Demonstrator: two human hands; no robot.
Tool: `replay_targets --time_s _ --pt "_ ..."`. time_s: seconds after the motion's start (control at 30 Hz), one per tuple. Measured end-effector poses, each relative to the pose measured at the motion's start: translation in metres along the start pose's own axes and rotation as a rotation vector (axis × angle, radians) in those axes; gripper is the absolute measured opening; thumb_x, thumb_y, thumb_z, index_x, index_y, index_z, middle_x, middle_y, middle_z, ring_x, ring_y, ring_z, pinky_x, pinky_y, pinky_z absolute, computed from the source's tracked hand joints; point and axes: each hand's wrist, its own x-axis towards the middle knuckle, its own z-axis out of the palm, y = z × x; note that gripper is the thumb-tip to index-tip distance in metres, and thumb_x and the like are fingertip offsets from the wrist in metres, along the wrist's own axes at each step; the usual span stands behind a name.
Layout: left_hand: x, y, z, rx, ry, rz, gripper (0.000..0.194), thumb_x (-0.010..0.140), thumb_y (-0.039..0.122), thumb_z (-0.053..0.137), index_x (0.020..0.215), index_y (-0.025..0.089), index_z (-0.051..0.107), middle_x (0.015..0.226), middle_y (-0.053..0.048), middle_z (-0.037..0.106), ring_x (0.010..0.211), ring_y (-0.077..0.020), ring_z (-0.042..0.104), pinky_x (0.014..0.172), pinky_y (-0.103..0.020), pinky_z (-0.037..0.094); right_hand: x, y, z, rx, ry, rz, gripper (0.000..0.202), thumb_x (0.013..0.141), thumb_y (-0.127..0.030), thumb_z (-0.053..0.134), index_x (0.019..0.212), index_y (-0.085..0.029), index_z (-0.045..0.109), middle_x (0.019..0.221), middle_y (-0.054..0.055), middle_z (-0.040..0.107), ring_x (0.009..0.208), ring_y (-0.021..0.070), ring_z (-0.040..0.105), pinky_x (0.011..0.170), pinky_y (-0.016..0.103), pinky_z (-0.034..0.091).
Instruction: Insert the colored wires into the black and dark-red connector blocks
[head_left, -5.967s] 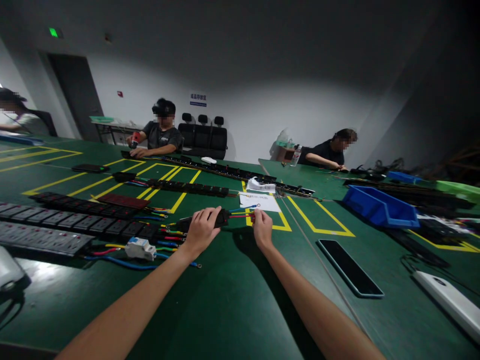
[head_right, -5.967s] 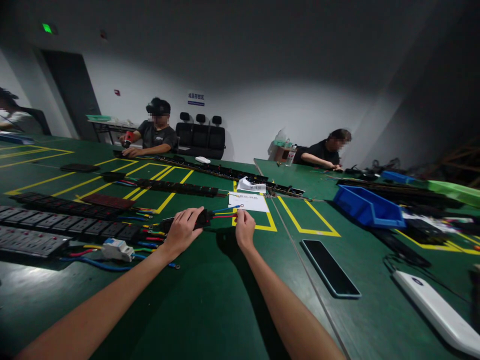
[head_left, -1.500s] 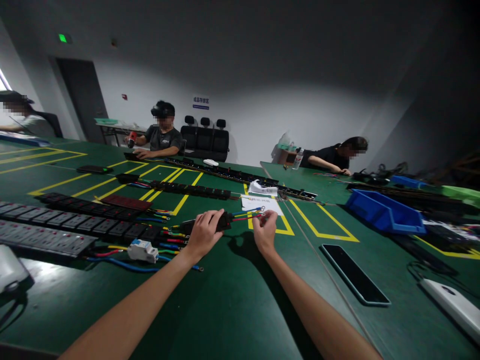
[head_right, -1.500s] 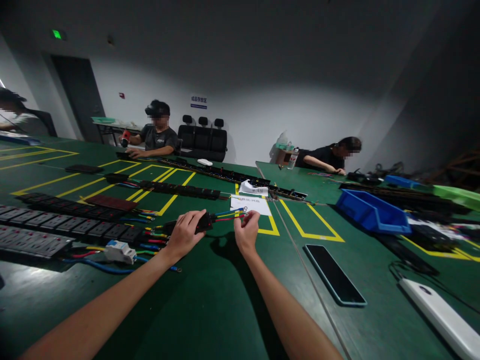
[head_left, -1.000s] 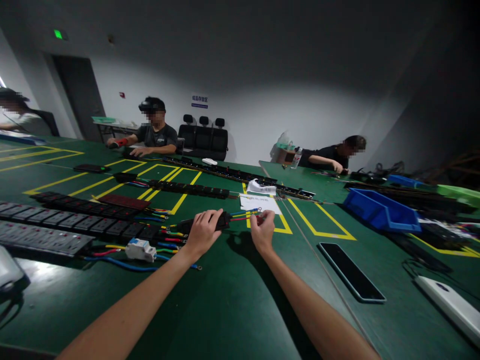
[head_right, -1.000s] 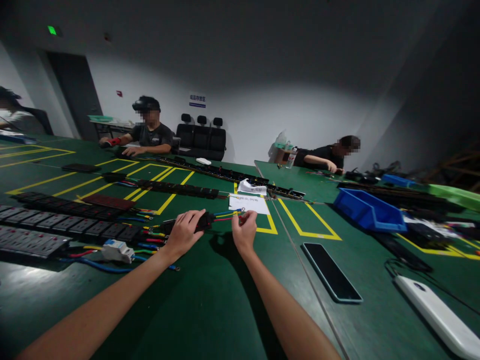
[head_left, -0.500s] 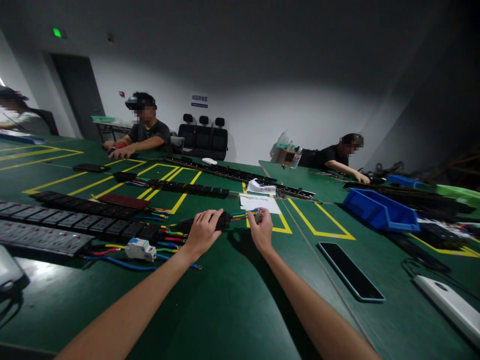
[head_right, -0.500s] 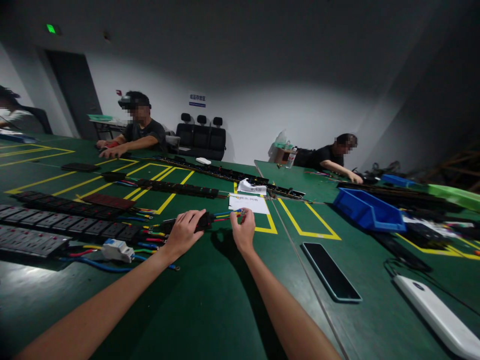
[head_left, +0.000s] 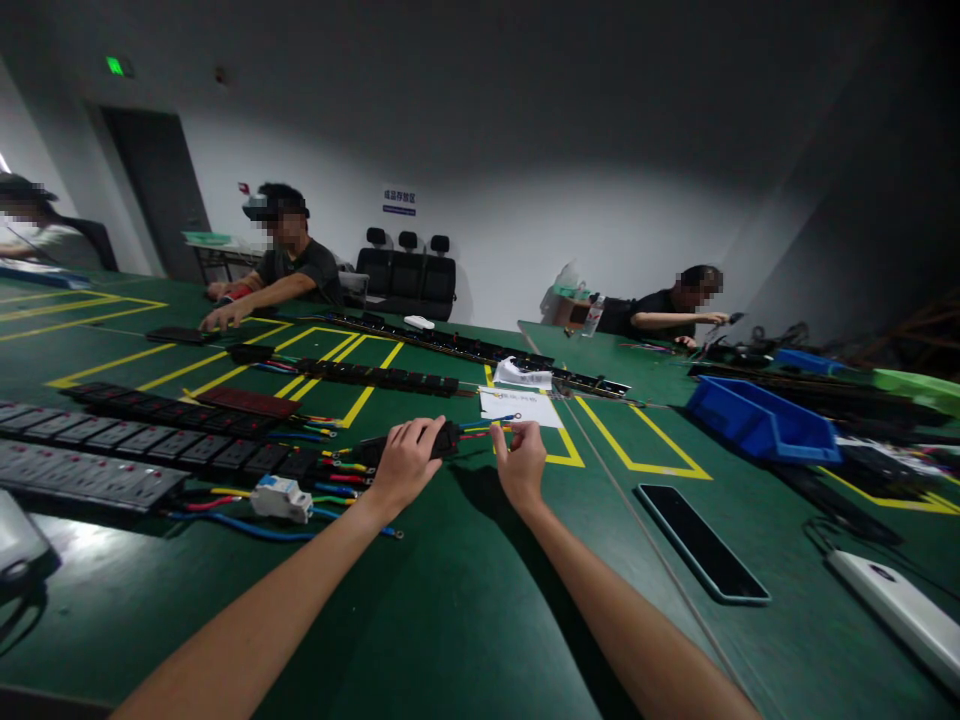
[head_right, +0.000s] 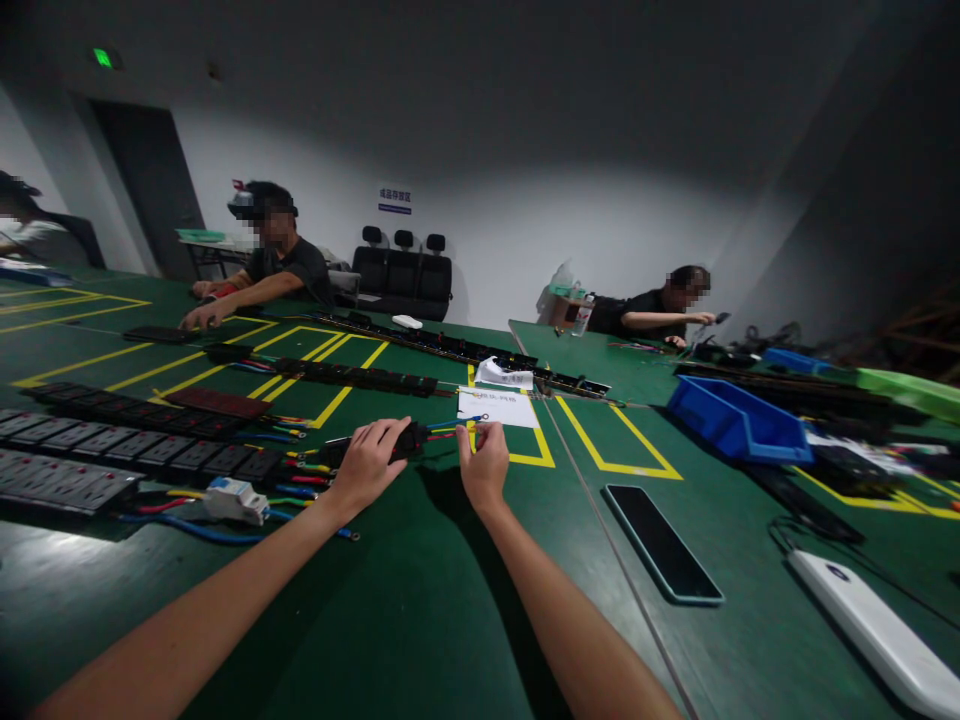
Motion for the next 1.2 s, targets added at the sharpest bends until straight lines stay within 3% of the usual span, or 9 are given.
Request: replay_targets --time_s 0.3,0.53,0.87,1.0,1.2 --pt "-0.001 -0.0016 -0.0003 -0.036 0.028 0.001 0.067 0.079 0.011 0.067 0.142 0.02 0.046 0.123 -0.012 0.061 0.116 -0.0303 0.058 0.1 -0.047 0.046 0.0035 -0.0022 -0.0009 0.055 0.071 0.031 0.04 0.091 -0.052 0.057 0.11 -0.017 0.056 0.084 0.0 0.05 0.068 0.0166 0.044 0.067 0.03 0.038" --pt "-0.0012 -0.0028 -0.0008 -0.035 0.034 0.011 0.067 0.08 0.011 0.066 0.143 0.02 0.043 0.123 -0.011 0.06 0.116 -0.0297 0.058 0.1 -0.047 0.046 0.0063 0.0023 -0.0017 0.06 0.076 0.085 0.041 0.092 -0.054 0.055 0.109 -0.017 0.057 0.083 0.001 0.049 0.07 0.0173 0.045 0.069 0.031 0.04" --pt "-0.0016 -0.0032 0.0009 -0.023 0.034 0.014 0.067 0.08 0.012 0.067 0.143 0.02 0.045 0.123 -0.012 0.061 0.116 -0.03 0.058 0.1 -0.047 0.045 0.0078 0.0055 -0.0002 0.043 0.056 0.094 0.045 0.092 -0.056 0.053 0.107 -0.015 0.063 0.102 0.012 0.059 0.085 0.0223 0.056 0.082 0.038 0.046" --pt "-0.0015 -0.0032 0.0002 -0.036 0.029 0.01 0.067 0.079 0.012 0.068 0.142 0.02 0.046 0.123 -0.012 0.061 0.115 -0.0302 0.058 0.099 -0.047 0.046 0.0084 0.007 0.0 0.065 0.05 0.132 0.041 0.09 -0.055 0.056 0.1 -0.016 0.063 0.098 0.01 0.062 0.078 0.0203 0.056 0.076 0.035 0.047" --pt "-0.0007 -0.002 -0.0007 -0.024 0.016 0.019 0.066 0.079 0.01 0.068 0.142 0.02 0.047 0.122 -0.011 0.062 0.114 -0.0294 0.059 0.098 -0.046 0.046 0.0081 0.004 -0.0016 0.071 0.107 0.119 0.037 0.084 -0.046 0.066 0.105 -0.018 0.056 0.094 0.005 0.057 0.069 0.0161 0.052 0.065 0.03 0.046"
